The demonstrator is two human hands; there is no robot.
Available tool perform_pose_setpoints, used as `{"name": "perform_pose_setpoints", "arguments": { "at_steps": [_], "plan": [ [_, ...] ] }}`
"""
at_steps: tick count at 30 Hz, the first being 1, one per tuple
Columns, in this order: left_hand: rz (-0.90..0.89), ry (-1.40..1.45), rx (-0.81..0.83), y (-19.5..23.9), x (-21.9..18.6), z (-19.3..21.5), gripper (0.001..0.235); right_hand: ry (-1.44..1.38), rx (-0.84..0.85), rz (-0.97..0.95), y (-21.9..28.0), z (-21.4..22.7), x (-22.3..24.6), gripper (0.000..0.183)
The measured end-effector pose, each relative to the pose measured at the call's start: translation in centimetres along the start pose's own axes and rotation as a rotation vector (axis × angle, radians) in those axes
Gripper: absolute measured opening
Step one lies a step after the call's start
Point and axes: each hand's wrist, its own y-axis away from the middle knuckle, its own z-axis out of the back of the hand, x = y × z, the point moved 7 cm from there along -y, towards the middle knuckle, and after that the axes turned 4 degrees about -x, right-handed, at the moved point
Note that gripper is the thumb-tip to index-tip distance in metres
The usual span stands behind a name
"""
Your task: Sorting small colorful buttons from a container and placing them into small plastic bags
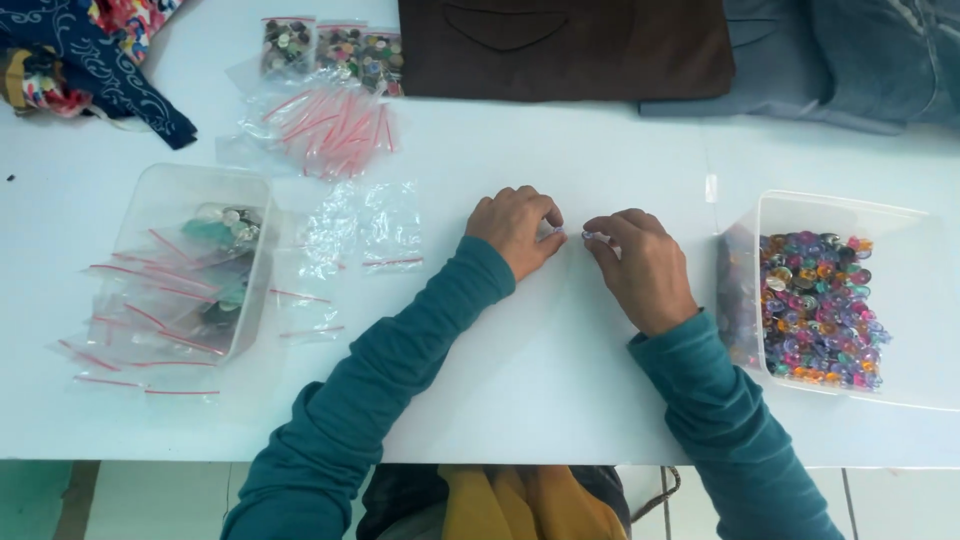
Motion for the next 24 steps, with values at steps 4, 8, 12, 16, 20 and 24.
{"name": "perform_pose_setpoints", "arguments": {
  "at_steps": [4, 8, 12, 16, 20, 24],
  "plan": [
    [-0.029, -0.068, 0.004, 0.4, -0.5, -0.7, 0.023, 0.028, 0.014, -0.022, -0.2, -0.3, 0.0, 0.017],
    [-0.022, -0.097, 0.037, 0.8, -1.0, -0.7, 0.024, 0.035, 0.026, 0.004, 0.0, -0.7, 0.1, 0.017],
    [-0.025, -0.150, 0.068, 0.8, -1.8, -0.1, 0.038, 0.043, -0.031, 0.053, 0.7, -0.3, -0.1, 0.023],
    [-0.110, -0.084, 0.020, 1.3, -6.3, 2.7, 0.034, 0.026, -0.138, 0.061, 3.2, 4.1, 1.7, 0.025],
    [-0.390, 0.095, -0.364, 1.5, -12.6, 5.1, 0.015, -0.128, -0.214, 0.000, 7.4, 10.5, 1.8, 0.021],
    [-0.570, 0.222, -0.365, 0.9, -19.7, 2.9, 0.016, -0.132, -0.238, -0.146, 11.7, 17.0, -1.8, 0.022]
  ]
}}
